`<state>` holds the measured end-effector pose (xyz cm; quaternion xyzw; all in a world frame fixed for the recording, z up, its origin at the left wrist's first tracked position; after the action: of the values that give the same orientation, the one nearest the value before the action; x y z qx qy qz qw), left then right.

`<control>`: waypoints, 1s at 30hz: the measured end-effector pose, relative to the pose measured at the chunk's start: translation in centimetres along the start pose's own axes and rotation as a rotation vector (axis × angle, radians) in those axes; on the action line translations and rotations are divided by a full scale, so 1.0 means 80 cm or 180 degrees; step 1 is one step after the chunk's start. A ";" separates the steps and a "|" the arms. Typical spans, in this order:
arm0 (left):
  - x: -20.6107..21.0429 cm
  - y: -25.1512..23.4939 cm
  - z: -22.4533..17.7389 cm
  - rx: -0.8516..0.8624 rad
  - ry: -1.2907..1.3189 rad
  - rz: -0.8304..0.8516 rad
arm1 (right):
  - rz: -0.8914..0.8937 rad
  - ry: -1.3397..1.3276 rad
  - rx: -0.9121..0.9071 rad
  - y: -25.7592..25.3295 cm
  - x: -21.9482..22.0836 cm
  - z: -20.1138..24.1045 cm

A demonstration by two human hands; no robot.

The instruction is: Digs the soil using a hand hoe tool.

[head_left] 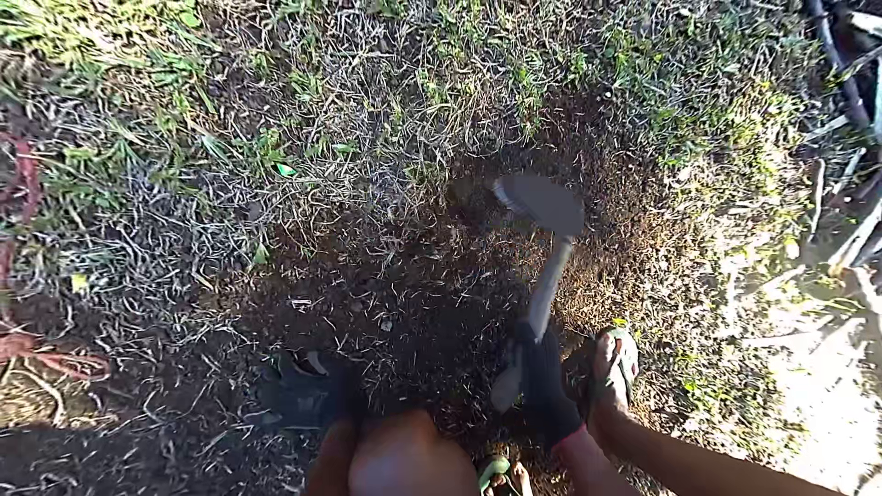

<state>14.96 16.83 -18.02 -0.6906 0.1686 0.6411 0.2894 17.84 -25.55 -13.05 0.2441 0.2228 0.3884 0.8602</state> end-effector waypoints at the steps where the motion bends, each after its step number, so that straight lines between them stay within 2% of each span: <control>1: 0.001 -0.001 0.003 0.0001 -0.0034 -0.0006 | -0.0163 -0.0304 -0.0037 -0.009 0.000 0.007; 3: 0.009 0.000 0.009 0.0007 -0.0094 0.0059 | -0.0444 -0.0682 0.0048 -0.011 0.001 -0.002; 4: 0.011 0.001 0.009 0.0012 -0.0098 0.0092 | -0.0397 -0.0601 0.0104 -0.001 0.004 -0.021; 7: 0.005 0.001 0.005 -0.0012 -0.0038 -0.0002 | 0.0377 0.0566 0.0437 0.057 0.011 -0.096; 9: 0.003 0.000 0.005 -0.0018 -0.0006 -0.0010 | 0.0710 0.1189 0.0498 0.083 0.005 -0.110; 12: 0.003 0.001 0.003 -0.0033 0.0001 0.0050 | 0.0655 0.1244 0.0440 0.090 -0.005 -0.092; 16: 0.003 -0.002 0.005 0.0034 -0.0042 -0.0014 | -0.0077 -0.0084 0.0180 0.047 -0.007 -0.037; 19: 0.002 -0.002 0.006 0.0034 -0.0055 0.0003 | -0.0642 -0.0699 0.0247 0.019 -0.015 -0.031; 20: 0.003 -0.002 0.005 0.0025 -0.0041 0.0023 | -0.0566 -0.0597 0.0319 0.023 -0.014 -0.045; 24: 0.006 -0.002 0.007 0.0019 0.0062 -0.0001 | 0.0244 0.0787 0.0671 0.075 -0.022 -0.114; 27: 0.004 -0.001 0.005 0.0045 0.0093 0.0013 | 0.0139 0.0541 0.0513 0.066 -0.041 -0.086; 30: 0.002 -0.001 0.004 0.0052 0.0011 -0.0076 | -0.0342 -0.0025 -0.0016 0.009 -0.068 -0.021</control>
<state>14.81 17.10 -18.13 -0.6912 0.1661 0.6350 0.3023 13.24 -28.93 -12.93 0.2312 0.2312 0.3413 0.8813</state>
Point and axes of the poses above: each hand's wrist, its own y-axis away from the middle knuckle, its own x-axis out of the palm, z = x × y, the point moved 9 cm from there along -y, towards the middle knuckle, and after that the axes turned 13 degrees about -z, right-handed, at the moved point
